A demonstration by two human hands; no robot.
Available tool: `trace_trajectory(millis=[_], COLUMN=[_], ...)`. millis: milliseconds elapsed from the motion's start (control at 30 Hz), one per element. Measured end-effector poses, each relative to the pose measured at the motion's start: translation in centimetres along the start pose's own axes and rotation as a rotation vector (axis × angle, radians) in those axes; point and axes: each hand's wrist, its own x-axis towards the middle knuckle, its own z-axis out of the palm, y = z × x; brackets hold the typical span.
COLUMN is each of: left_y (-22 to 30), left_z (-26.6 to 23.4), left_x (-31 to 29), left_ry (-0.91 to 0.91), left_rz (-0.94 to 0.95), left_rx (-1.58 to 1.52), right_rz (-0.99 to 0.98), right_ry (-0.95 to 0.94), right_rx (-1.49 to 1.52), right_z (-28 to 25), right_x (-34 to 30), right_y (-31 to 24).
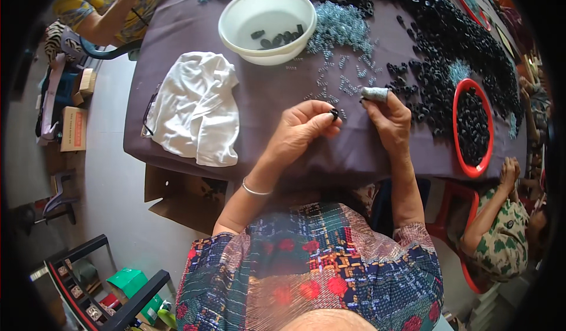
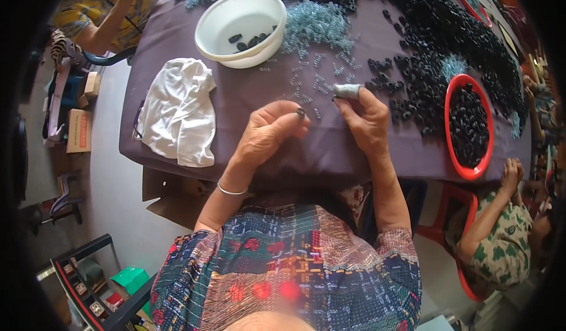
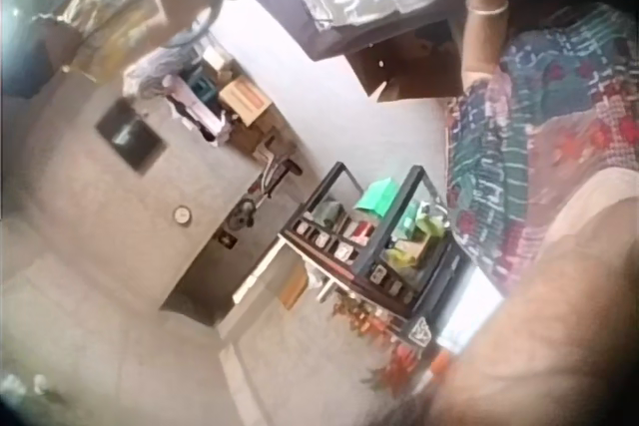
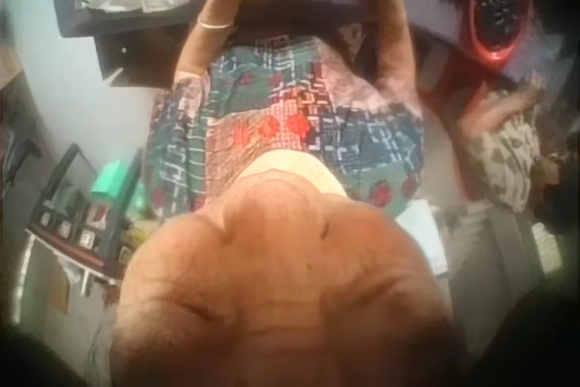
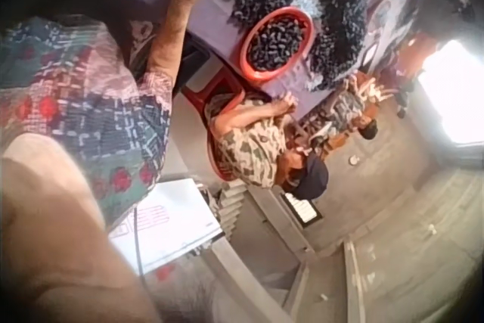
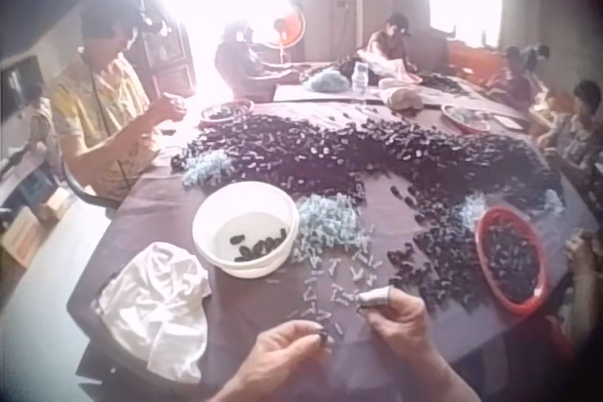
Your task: The person assembles plastic cord locks by hand, picking up small plastic components and springs from the table and fitting them together.
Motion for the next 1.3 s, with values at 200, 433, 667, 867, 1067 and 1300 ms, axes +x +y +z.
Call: trace_trajectory(millis=[200,433,667,867,1067,1300], left_y=[-0.1,-0.1,0.4,0.4,0.5,0.6], left_z=[0.5,0.7,1.7,2.3,2.7,2.9], left_x=[-0.3,-0.5,-0.8,-1.0,-0.9,-1.0], left_ry=[0.018,-0.014,0.035,0.086,0.113,0.117], left_rz=[0.011,0.023,0.010,0.006,-0.041,-0.061], left_rx=[0.031,0.155,0.317,0.389,0.432,0.470], right_rz=[0.174,0.368,0.324,0.360,0.435,0.508], right_ry=[-0.029,-0.133,-0.245,-0.279,-0.316,-0.400], right_rx=[0.207,0.494,0.328,0.265,0.244,0.232], right_z=[-0.5,-0.1,0.5,0.5,0.0,-0.7], right_x=[-0.4,-1.1,-1.0,-1.1,-0.8,-0.1], right_y=[-1.0,-3.4,-3.9,-3.7,-4.2,-4.7])
